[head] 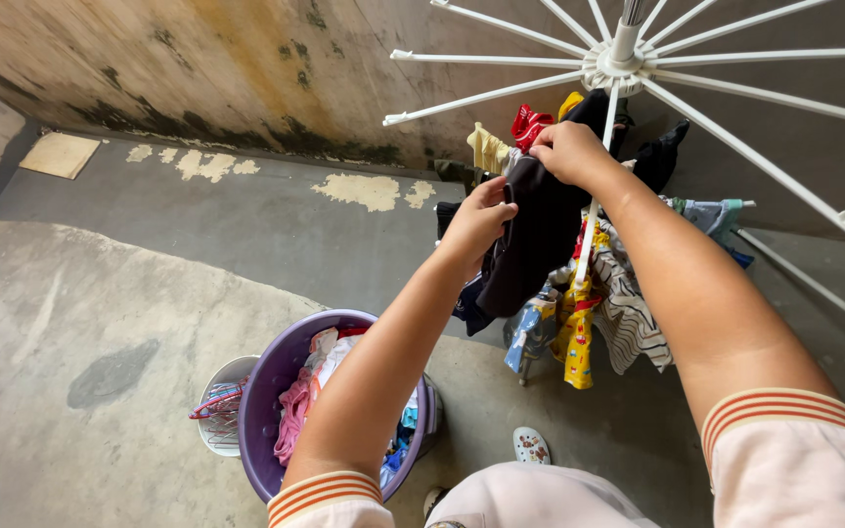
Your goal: The person repeatedly picks wet clothes from a purple basin, unfolds them, and hangs them on a white radial drying rack. Items include shirts, pants, and small garments. The person adjusts the rack arms to make space and continues hanging clothes one by one.
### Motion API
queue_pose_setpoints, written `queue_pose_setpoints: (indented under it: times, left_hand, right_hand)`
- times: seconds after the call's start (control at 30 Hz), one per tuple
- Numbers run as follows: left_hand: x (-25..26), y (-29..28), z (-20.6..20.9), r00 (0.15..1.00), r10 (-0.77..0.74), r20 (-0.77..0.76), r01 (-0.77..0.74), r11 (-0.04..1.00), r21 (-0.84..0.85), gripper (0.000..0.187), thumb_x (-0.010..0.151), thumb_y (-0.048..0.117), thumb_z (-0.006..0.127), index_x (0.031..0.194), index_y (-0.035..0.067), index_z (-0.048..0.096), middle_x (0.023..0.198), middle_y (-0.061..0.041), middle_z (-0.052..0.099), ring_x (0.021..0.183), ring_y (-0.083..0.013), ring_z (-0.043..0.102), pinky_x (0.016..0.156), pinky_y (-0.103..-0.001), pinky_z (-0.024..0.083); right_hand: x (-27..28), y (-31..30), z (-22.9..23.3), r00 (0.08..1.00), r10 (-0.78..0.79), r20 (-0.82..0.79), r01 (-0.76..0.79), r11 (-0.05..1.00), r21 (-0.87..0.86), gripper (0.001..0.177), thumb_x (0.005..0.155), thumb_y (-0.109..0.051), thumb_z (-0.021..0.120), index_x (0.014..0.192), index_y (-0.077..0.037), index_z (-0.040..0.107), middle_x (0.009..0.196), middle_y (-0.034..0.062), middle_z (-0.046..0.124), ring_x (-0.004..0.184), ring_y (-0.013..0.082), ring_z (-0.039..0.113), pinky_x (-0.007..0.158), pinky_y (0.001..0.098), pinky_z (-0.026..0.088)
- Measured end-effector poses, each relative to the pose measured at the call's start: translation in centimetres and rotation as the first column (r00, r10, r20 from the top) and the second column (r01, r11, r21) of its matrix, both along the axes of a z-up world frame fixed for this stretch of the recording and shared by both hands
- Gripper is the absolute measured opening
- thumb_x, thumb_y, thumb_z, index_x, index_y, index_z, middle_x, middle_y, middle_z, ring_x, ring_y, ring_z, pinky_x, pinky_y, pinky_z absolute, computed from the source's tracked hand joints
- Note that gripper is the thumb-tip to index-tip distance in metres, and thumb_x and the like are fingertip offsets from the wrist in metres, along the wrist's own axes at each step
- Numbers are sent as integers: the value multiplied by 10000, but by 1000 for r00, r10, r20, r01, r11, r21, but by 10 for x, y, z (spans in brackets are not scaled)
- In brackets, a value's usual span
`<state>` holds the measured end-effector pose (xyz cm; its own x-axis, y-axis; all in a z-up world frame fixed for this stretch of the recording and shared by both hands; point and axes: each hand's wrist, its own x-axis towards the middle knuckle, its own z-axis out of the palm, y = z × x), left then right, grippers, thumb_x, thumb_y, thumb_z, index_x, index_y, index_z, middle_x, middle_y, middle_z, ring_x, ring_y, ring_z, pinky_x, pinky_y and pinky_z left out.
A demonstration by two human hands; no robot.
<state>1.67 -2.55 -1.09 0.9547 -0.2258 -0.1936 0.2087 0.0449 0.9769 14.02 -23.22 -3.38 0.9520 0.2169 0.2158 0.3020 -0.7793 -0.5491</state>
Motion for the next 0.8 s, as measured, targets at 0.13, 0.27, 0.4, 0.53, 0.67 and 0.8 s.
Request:
queue_pose_setpoints:
  times: [0.13,0.27,0.4,0.53,0.67,0.8]
  left_hand:
    - [14,-21,-10,999,33,-19,-34,999,-28,682,875,111,624,1524,124,413,1507,-41,511,1344,-216,503,1061,-397,422]
    - [15,-22,-6,997,71,23,-71,997,1,607,891,111,618,1480,126,474,1468,-68,538,1299,-214,532,1018,-384,463]
    - [14,-1,0,995,98,-26,-99,993,-61,469,943,123,601,1407,111,542,1347,-115,603,1114,-207,631,879,-357,543]
    - [9,39,-5,991,136,8,-134,984,-115,362,978,146,597,1337,92,600,1233,-88,666,1011,-168,673,825,-323,546]
    - [-13,98,-17,979,203,38,-200,978,-58,310,980,166,591,1271,82,655,1166,-72,712,1010,-159,684,858,-322,548]
    - [-56,166,-32,952,304,18,-304,953,-15,293,976,185,585,1237,88,677,1135,-64,733,1000,-154,689,878,-321,541]
  right_hand:
    - [19,-12,-3,982,-24,186,33,998,-44,171,965,-243,710,1004,-95,787,946,193,735,897,391,698,831,481,543]
    - [29,-18,3,960,-147,238,167,984,-63,135,942,-232,739,984,-120,801,1038,167,696,989,377,656,869,493,514]
    - [19,-8,16,858,-129,497,248,951,-183,74,854,-209,795,900,-152,808,1054,92,637,1075,329,579,946,515,433]
    - [-6,27,37,819,22,573,94,981,-171,65,872,-177,786,934,-158,789,1083,66,627,1121,314,555,955,490,399]
    - [-48,86,56,870,177,461,-177,983,-44,59,948,-186,780,958,-128,780,1107,87,638,1119,323,574,955,483,433]
    - [-99,156,62,879,316,356,-378,918,118,79,960,-182,759,960,-105,778,1076,106,661,1076,314,623,931,444,494]
